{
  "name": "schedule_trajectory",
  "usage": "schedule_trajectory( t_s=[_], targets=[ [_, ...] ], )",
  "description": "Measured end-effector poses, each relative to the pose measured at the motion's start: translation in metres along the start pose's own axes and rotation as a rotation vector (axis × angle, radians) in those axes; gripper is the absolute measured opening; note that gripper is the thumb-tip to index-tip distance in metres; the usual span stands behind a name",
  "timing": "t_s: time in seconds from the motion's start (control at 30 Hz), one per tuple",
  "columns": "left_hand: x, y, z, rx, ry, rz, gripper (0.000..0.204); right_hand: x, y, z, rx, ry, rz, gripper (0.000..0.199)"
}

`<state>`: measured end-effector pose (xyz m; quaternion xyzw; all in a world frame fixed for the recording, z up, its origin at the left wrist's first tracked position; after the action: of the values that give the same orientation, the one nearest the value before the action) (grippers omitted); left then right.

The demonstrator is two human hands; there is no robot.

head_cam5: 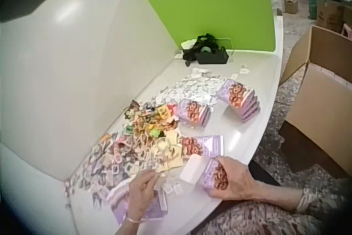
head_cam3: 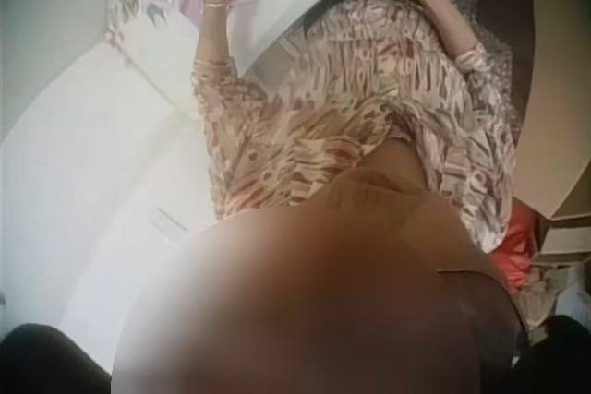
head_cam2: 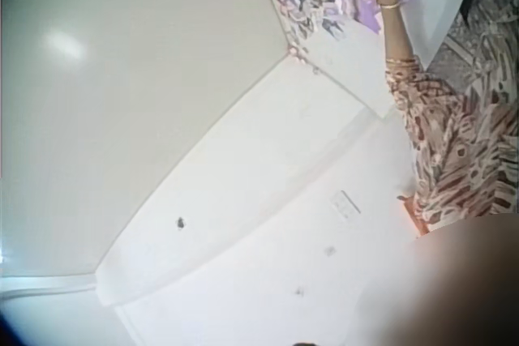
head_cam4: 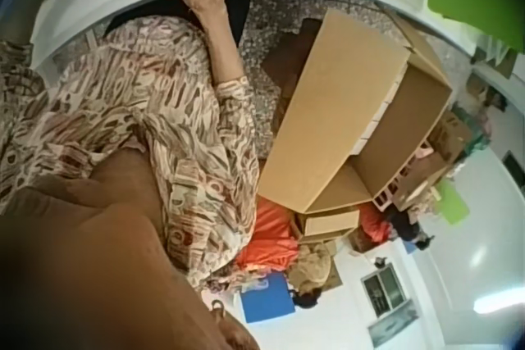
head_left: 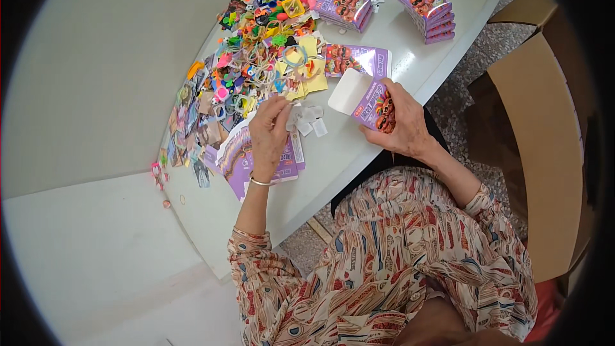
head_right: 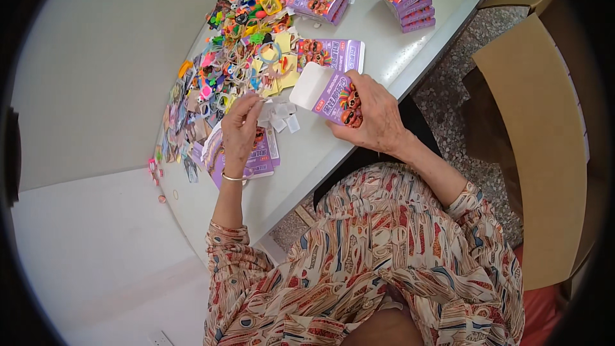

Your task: Sorting colorful decorative cards and placing them into small purple packaging boxes.

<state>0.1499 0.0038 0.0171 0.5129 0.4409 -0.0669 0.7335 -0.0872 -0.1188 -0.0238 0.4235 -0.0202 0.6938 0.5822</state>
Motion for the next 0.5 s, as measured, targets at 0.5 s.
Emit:
schedule_trajectory(
  t_s=[0.5],
  targets=[
    [0.005, 0.014, -0.007, 0.101, 0.302, -0.389, 0.021, 0.020, -0.006, 0.009, 0.179, 0.068, -0.172, 0.078]
  ],
)
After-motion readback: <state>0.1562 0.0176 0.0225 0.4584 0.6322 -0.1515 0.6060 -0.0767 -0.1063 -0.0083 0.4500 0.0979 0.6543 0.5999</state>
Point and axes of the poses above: each hand's wrist, its own z-axis towards the middle knuckle, its own y-axis out of the back of the hand, x = y × z, the point moved 5 cm from there along z, towards the middle knuckle, and after that the axes turned 10 degrees about y, right-handed, at the moved point
